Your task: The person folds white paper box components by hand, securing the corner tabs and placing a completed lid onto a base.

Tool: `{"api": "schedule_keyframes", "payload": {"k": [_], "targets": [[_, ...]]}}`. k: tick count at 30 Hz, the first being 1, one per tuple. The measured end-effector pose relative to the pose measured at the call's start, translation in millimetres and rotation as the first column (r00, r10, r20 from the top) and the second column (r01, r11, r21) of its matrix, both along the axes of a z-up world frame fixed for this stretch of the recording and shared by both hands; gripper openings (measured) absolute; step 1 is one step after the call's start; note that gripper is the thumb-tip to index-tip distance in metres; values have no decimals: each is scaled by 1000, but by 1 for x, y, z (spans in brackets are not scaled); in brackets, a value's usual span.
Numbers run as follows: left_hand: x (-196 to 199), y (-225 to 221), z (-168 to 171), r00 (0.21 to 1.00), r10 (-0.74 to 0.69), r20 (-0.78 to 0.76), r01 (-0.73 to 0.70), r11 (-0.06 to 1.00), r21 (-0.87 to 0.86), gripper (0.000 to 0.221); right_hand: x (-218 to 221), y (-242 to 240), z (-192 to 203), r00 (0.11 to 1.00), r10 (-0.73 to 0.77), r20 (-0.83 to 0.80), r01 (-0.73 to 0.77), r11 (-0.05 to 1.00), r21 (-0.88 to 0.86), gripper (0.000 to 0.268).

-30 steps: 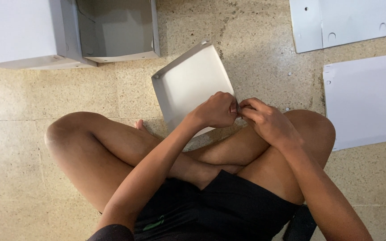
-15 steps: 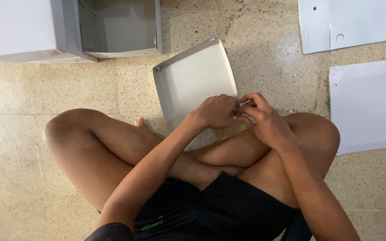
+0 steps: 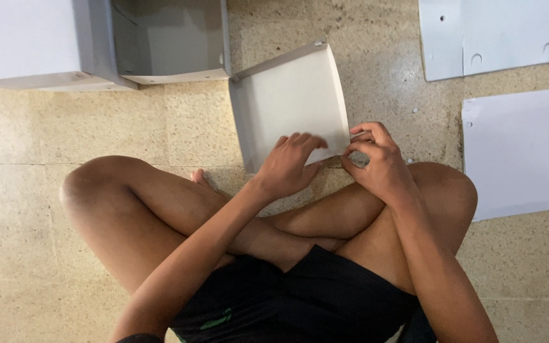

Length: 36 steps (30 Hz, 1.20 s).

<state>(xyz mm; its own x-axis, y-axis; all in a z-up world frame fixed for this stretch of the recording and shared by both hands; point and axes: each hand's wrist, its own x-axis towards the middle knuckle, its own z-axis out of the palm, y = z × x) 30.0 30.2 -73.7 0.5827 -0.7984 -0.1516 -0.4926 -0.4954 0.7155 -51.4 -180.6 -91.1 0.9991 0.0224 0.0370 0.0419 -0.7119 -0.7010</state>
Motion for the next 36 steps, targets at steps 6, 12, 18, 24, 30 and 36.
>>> {"api": "schedule_keyframes", "payload": {"k": [6,12,18,24,30,36], "targets": [[-4,45,-18,925,-140,354,77,979,186,40,1,5,-21,994,36,-105,-56,979,-197,10],[7,99,-34,833,-331,443,101,879,466,54,9,14,0,968,60,-245,-164,888,-430,9],[7,99,-67,883,-284,375,93,887,452,39,10,16,-5,959,84,-270,-199,879,-433,13],[-9,100,-79,808,-315,498,59,884,463,13,8,20,-5,960,26,-279,-166,855,-491,19],[-6,100,-101,801,-223,556,0,928,372,6,6,20,-2,957,41,-286,-168,885,-433,19],[2,99,-86,878,-120,464,-24,956,292,16,5,18,-4,955,-28,-294,-102,903,-417,20]]}}
